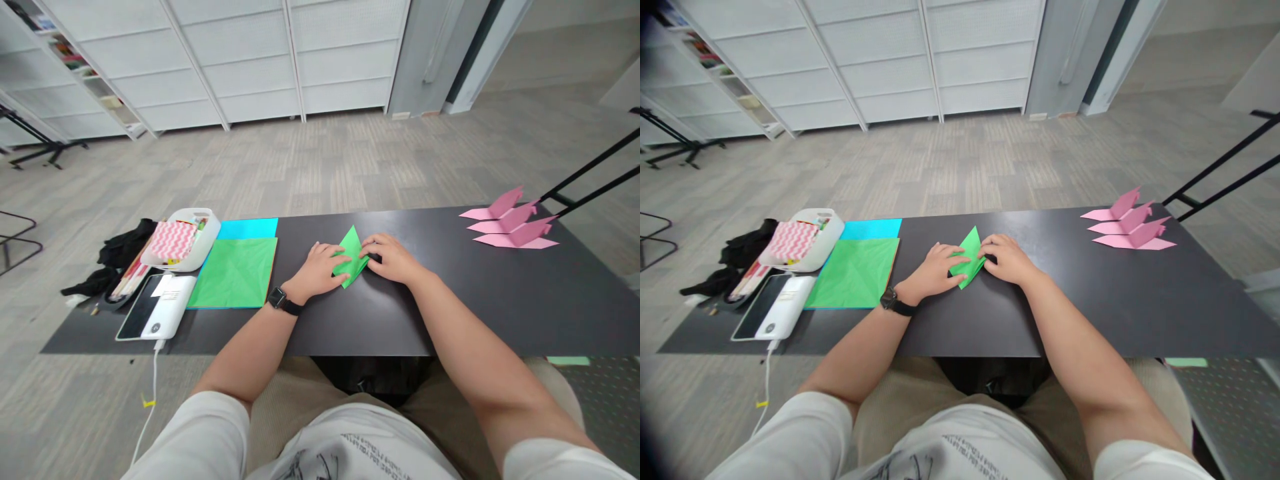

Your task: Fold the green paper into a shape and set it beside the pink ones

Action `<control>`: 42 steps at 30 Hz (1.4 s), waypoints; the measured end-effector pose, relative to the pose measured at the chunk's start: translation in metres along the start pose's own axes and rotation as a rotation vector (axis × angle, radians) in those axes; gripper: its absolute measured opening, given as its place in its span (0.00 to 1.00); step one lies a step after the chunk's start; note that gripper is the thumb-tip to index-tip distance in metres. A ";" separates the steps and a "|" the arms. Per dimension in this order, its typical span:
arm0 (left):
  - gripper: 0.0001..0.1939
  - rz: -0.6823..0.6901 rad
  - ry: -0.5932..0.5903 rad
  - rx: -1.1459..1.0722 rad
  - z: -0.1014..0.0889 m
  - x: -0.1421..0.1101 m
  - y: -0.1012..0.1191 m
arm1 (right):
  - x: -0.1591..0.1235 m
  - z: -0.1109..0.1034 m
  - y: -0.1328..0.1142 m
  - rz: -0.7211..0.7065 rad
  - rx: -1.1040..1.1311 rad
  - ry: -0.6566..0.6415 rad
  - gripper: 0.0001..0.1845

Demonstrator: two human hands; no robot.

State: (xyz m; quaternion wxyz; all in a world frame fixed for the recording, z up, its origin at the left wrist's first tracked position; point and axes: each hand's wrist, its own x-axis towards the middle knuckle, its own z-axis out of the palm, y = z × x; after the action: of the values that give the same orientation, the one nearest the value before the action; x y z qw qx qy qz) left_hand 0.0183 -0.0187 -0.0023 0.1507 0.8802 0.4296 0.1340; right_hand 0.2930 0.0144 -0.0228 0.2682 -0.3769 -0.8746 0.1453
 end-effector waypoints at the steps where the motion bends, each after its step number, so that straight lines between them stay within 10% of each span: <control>1: 0.21 -0.001 -0.001 0.003 0.000 0.000 0.000 | 0.000 0.000 -0.001 -0.002 0.013 0.002 0.14; 42: 0.16 0.021 -0.030 -0.045 -0.005 0.000 0.004 | -0.001 0.000 0.006 0.067 0.042 0.016 0.05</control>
State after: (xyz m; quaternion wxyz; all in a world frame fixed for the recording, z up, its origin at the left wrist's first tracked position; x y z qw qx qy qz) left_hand 0.0189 -0.0202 0.0039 0.1756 0.8829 0.4150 0.1322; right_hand 0.2972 0.0181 -0.0258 0.2779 -0.4015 -0.8560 0.1696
